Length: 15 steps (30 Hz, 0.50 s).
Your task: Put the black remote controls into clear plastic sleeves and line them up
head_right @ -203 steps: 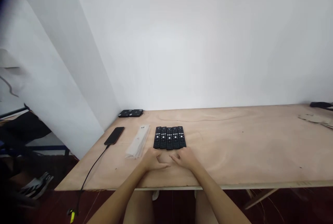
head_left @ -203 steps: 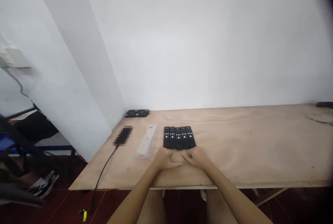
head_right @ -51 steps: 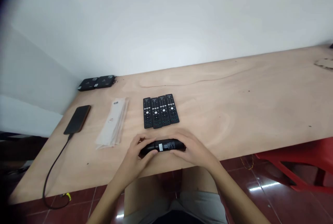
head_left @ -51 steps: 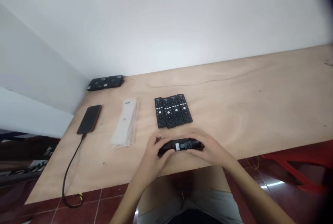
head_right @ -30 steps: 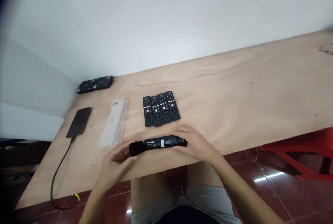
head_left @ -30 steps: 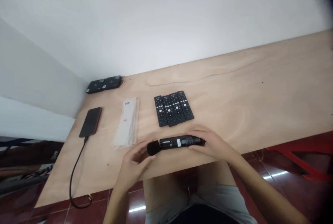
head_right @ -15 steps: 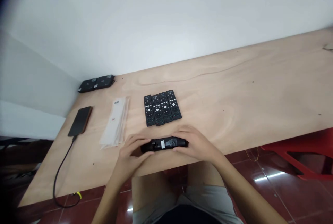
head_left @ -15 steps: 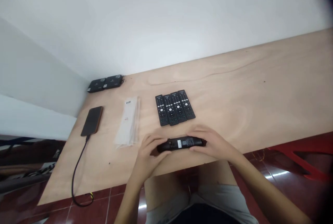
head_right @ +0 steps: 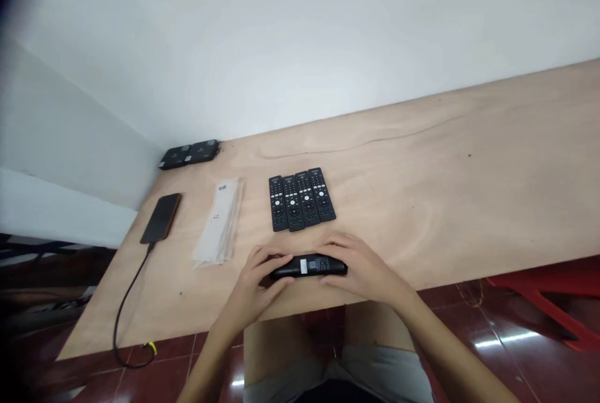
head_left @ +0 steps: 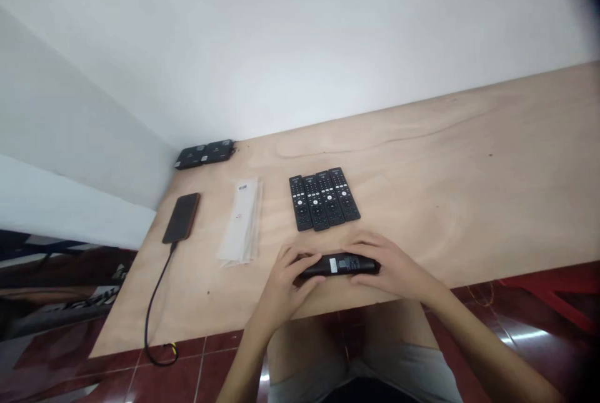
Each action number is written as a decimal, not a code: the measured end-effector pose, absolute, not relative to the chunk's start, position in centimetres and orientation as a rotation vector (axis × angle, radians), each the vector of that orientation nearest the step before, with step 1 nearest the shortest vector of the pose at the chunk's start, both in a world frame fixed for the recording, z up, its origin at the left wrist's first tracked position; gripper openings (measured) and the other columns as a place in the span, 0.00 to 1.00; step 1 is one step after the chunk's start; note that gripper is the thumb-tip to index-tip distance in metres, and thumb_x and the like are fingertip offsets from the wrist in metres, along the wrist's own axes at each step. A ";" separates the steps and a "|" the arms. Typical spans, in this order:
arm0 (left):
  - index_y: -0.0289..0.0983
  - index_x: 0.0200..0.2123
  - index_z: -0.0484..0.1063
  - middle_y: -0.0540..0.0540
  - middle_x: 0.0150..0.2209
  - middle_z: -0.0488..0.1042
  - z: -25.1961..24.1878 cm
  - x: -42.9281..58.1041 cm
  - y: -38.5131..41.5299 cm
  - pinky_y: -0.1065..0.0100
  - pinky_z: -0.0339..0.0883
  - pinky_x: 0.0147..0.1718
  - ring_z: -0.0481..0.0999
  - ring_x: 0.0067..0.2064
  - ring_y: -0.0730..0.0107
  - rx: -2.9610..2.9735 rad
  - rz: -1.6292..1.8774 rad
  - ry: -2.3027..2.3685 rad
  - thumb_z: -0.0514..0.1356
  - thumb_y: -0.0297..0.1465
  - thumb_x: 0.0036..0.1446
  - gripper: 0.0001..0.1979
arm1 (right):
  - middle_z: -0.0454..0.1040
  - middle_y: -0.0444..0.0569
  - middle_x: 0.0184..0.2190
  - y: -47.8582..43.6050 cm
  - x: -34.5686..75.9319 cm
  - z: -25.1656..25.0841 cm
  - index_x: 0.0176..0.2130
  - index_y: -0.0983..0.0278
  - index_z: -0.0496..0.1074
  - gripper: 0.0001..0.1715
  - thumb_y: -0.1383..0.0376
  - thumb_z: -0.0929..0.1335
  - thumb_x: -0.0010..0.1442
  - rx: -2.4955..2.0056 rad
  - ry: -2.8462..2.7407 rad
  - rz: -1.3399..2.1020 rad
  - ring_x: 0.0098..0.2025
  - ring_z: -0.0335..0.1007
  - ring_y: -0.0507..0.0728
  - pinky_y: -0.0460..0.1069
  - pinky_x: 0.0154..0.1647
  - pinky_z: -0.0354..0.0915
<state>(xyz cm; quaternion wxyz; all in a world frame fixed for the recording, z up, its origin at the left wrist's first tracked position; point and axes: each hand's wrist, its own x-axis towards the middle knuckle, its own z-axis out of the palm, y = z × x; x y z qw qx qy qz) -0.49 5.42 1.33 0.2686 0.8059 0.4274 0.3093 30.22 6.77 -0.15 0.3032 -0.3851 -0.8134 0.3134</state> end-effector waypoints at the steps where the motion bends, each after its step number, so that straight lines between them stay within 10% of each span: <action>1: 0.46 0.62 0.79 0.40 0.57 0.79 1.6 -1.1 5.3 0.48 0.76 0.59 0.77 0.60 0.52 2.174 0.812 1.175 0.67 0.32 0.70 0.19 | 0.80 0.54 0.60 6.7 30.2 -0.3 0.65 0.51 0.77 0.31 0.55 0.79 0.66 -1.018 -2.157 0.830 0.62 0.77 0.68 0.64 0.65 0.73; 5: 0.45 0.65 0.75 0.40 0.59 0.77 2.9 -6.5 5.5 0.48 0.72 0.62 0.76 0.61 0.53 2.235 0.936 1.425 0.55 0.24 0.73 0.23 | 0.79 0.54 0.60 6.4 30.2 0.0 0.64 0.52 0.78 0.25 0.57 0.76 0.71 -1.039 -2.114 0.839 0.61 0.77 0.66 0.62 0.65 0.75; 15: 0.43 0.43 0.82 0.43 0.44 0.84 3.2 -16.2 8.3 0.46 0.71 0.57 0.78 0.52 0.48 2.574 0.886 1.676 0.62 0.29 0.68 0.07 | 0.85 0.50 0.56 6.2 30.2 0.2 0.59 0.52 0.82 0.18 0.53 0.71 0.74 -1.192 -1.937 0.830 0.58 0.82 0.69 0.65 0.61 0.79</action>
